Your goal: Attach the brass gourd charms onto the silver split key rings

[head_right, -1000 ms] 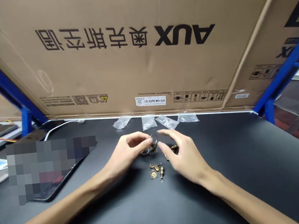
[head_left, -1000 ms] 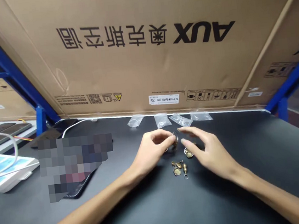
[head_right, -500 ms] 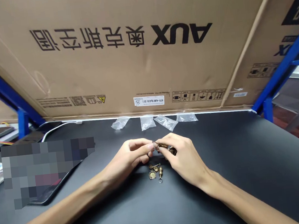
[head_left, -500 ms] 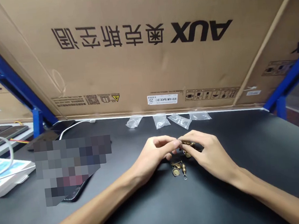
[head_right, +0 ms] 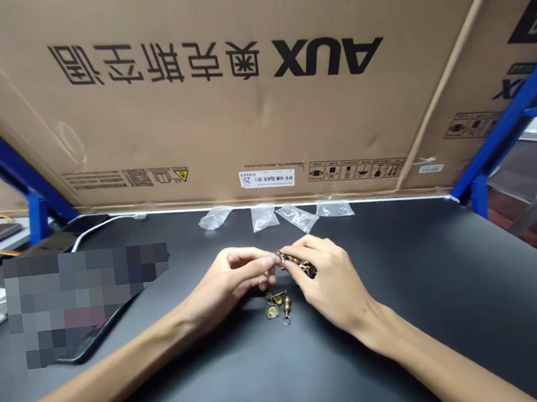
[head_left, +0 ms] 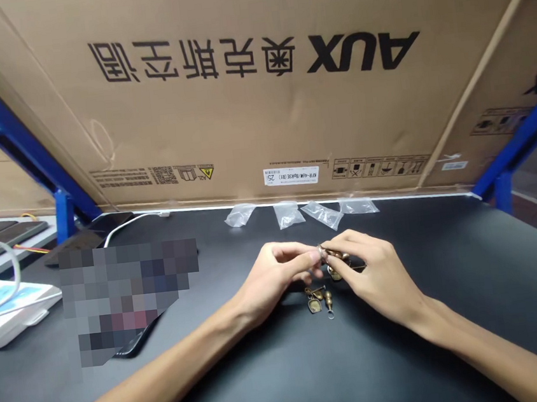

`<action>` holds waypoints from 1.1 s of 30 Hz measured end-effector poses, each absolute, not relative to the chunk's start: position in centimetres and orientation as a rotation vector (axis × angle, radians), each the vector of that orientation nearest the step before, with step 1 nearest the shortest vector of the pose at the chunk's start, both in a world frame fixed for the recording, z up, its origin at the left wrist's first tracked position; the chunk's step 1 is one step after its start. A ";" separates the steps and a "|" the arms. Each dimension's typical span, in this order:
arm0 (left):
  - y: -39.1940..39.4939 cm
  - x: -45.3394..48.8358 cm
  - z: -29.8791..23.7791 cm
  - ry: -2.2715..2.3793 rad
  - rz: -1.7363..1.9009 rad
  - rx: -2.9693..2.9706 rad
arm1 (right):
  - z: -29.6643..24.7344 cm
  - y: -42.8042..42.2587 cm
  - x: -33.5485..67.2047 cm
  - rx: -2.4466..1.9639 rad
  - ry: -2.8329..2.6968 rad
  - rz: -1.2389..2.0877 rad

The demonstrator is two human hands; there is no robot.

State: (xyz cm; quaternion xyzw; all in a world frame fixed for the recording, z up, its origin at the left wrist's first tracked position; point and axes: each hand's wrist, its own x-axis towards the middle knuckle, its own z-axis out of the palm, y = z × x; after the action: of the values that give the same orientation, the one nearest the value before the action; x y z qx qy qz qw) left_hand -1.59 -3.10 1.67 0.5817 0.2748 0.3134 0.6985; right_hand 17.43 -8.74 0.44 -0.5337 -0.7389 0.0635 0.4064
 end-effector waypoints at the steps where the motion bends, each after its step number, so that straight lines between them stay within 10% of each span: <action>1: -3.1 -1.6 1.7 0.616 0.697 1.300 | 0.4 -8.7 17.5 -1.347 -1.860 0.156; 33: -1.7 -2.9 1.1 0.776 1.100 2.664 | 2.9 -9.2 17.9 -1.159 -1.764 1.057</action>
State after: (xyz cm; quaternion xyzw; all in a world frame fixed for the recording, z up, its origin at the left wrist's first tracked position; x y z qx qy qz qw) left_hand -2.87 -1.72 1.06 0.8898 0.2591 0.3673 0.0785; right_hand 17.88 -9.25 2.90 -0.4540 -0.6910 0.4140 0.3809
